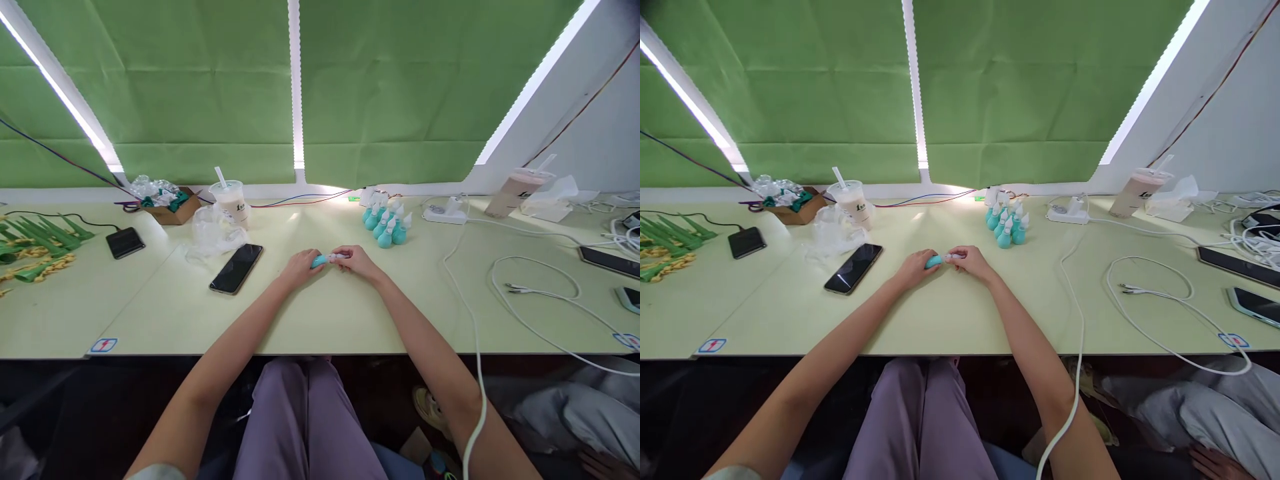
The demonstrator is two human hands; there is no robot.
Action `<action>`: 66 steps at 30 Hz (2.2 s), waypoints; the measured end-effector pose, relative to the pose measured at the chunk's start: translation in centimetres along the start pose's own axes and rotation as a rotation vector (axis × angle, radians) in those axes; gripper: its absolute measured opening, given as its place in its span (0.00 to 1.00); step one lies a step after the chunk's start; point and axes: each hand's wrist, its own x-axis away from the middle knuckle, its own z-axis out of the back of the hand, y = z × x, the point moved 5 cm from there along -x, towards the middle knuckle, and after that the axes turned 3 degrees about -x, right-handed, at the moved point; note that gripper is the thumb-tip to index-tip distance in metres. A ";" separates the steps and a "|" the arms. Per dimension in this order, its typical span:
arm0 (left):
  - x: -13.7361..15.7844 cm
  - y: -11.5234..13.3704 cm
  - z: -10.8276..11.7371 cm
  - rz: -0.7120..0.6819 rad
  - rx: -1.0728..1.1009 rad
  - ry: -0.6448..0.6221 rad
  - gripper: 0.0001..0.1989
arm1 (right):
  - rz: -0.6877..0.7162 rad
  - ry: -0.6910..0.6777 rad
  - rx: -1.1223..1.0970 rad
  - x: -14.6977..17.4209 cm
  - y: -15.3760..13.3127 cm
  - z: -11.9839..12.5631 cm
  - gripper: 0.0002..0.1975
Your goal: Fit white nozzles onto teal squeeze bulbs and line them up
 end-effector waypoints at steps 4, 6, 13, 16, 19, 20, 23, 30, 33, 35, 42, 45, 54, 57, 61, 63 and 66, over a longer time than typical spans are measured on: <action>0.1 0.3 -0.3 -0.046 -0.086 -0.029 0.15 | 0.012 -0.031 0.050 0.4 -0.1 -0.1 0.22; 0.3 0.6 -0.3 -0.063 -0.124 -0.045 0.16 | 0.022 -0.045 0.077 0.6 -0.4 -0.2 0.22; 0.5 1.7 0.0 -0.070 -0.268 -0.105 0.16 | 0.033 -0.071 0.118 1.0 -0.8 -0.3 0.20; 0.5 1.8 -0.1 -0.067 -0.272 -0.099 0.16 | 0.032 -0.068 0.104 1.1 -0.7 -0.3 0.19; 0.5 1.9 -0.3 -0.082 -0.279 -0.096 0.17 | 0.032 -0.094 0.112 1.3 -1.1 -0.4 0.19; 0.6 1.9 -0.3 -0.080 -0.274 -0.092 0.17 | 0.033 -0.104 0.119 1.5 -1.3 -0.5 0.18; 0.7 2.1 -0.1 -0.060 -0.230 -0.068 0.16 | 0.050 -0.124 0.134 1.8 -2.0 -0.7 0.17; 0.7 2.4 -0.1 0.001 -0.189 -0.085 0.17 | 0.074 -0.063 0.168 2.0 -2.1 -1.1 0.15; 0.5 2.2 -0.2 0.032 -0.148 -0.069 0.16 | 0.071 -0.044 0.170 1.9 -2.1 -1.3 0.15; 0.2 1.9 -0.1 0.083 -0.068 -0.014 0.17 | 0.089 -0.005 0.146 1.6 -2.5 -0.9 0.17; -0.8 0.4 -0.2 0.171 0.747 0.179 0.20 | 0.180 0.297 0.013 0.6 -3.0 2.0 0.42; -1.1 -0.5 -1.4 0.213 1.027 0.200 0.17 | 0.082 0.144 -0.075 0.1 -1.6 0.3 0.42; -0.6 0.0 -1.2 0.176 0.781 0.183 0.13 | 0.121 0.042 -0.099 -0.3 -0.8 -3.3 0.32; -0.7 -0.1 -0.7 0.142 0.789 0.204 0.22 | 0.114 0.082 -0.097 -0.5 -0.9 -2.7 0.28; -1.3 -3.2 0.5 0.184 0.831 0.421 0.32 | 0.104 0.273 -0.126 -0.9 -0.7 -0.3 0.23; -1.3 -5.8 1.0 0.342 0.778 0.563 0.29 | 0.088 0.371 -0.170 -0.9 -0.6 1.4 0.23; -1.3 -8.6 0.9 0.502 0.775 0.603 0.24 | 0.050 0.464 -0.243 -0.5 -0.6 3.8 0.26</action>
